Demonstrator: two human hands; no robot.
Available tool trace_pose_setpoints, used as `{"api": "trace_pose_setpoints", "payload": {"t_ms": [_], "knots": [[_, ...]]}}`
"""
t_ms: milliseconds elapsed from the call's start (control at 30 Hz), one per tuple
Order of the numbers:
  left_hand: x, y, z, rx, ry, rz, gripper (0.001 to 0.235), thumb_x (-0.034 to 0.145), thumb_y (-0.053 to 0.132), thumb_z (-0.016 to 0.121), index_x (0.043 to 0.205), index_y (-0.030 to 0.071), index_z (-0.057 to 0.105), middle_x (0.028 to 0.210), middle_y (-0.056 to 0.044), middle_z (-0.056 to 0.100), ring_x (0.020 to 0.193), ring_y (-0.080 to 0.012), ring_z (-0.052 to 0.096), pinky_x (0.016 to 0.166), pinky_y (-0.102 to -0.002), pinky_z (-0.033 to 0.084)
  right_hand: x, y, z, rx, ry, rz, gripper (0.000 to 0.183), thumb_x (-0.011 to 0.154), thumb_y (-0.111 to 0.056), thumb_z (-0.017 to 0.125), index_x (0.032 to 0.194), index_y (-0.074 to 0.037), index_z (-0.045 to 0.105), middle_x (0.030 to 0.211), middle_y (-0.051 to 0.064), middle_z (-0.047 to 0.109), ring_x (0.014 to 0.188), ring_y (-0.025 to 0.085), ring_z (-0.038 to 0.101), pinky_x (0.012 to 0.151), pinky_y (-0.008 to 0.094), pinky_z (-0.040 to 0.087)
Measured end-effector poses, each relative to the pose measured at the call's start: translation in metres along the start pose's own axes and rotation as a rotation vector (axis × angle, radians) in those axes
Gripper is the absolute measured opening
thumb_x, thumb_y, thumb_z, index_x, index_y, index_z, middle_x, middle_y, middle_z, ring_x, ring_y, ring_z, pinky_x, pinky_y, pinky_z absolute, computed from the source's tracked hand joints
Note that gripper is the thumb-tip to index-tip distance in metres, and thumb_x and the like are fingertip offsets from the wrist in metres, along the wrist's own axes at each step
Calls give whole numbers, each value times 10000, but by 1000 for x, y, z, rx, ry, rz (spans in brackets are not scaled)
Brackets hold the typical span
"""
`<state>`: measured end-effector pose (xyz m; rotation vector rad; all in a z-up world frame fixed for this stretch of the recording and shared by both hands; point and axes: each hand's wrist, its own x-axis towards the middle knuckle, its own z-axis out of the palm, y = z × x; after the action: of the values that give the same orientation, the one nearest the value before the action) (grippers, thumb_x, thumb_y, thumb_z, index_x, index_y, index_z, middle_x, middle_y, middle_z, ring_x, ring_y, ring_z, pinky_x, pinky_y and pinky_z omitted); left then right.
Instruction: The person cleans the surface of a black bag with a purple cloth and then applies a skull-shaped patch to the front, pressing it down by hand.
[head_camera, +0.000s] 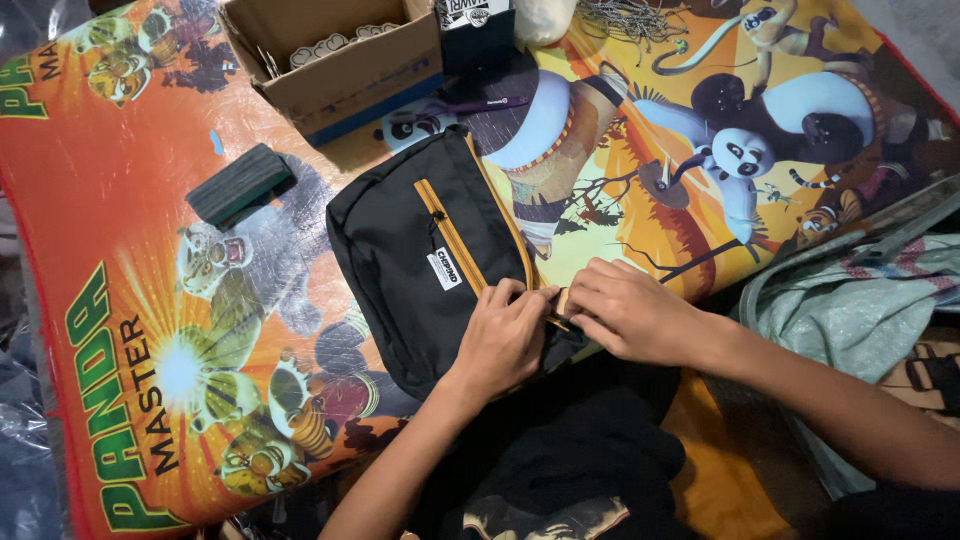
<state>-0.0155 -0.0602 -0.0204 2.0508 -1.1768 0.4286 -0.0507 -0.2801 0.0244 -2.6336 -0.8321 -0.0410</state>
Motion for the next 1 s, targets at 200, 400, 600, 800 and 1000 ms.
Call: {"api": "trace_pose_setpoints", "payload": {"t_ms": [200, 400, 600, 800, 1000], "knots": [[-2, -1, 2, 18, -10, 7, 188, 823, 63, 598, 1008, 95, 609, 1001, -65, 686, 907, -284, 593, 720, -363, 451, 1, -8, -1, 342, -38, 220, 66, 890, -149, 584, 846, -127, 541, 756, 46, 562, 800, 279, 616, 707, 401, 501], [5, 5, -5, 23, -8, 13, 152, 870, 61, 564, 1011, 92, 615, 1016, -70, 683, 896, -290, 591, 712, -360, 444, 3, -2, 6, 429, -3, 354, 71, 880, -119, 581, 948, -101, 572, 772, 121, 633, 795, 322, 660, 714, 459, 523], [15, 14, -18, 32, -40, 41, 279, 872, 76, 564, 1122, 139, 671, 1085, -64, 661, 925, -288, 581, 728, -361, 425, 14, -3, -24, 343, -7, 268, 116, 980, -126, 516, 1046, -52, 575, 773, 194, 632, 793, 409, 657, 706, 499, 530], [19, 17, -21, 59, -52, 58, 243, 858, 67, 539, 1078, 108, 634, 1232, -107, 625, 957, -309, 569, 749, -365, 424, 3, 2, -27, 198, -19, 194, 114, 1017, -166, 500, 1017, -79, 574, 762, 166, 632, 808, 386, 665, 713, 463, 545], [11, 7, -13, 76, -179, 50, 368, 818, 73, 558, 1180, 116, 610, 1176, -80, 622, 983, -297, 561, 745, -368, 427, -3, 21, -12, 179, -46, 183, 162, 1001, -237, 560, 1043, -84, 592, 815, 146, 678, 854, 358, 687, 762, 448, 556]]}}
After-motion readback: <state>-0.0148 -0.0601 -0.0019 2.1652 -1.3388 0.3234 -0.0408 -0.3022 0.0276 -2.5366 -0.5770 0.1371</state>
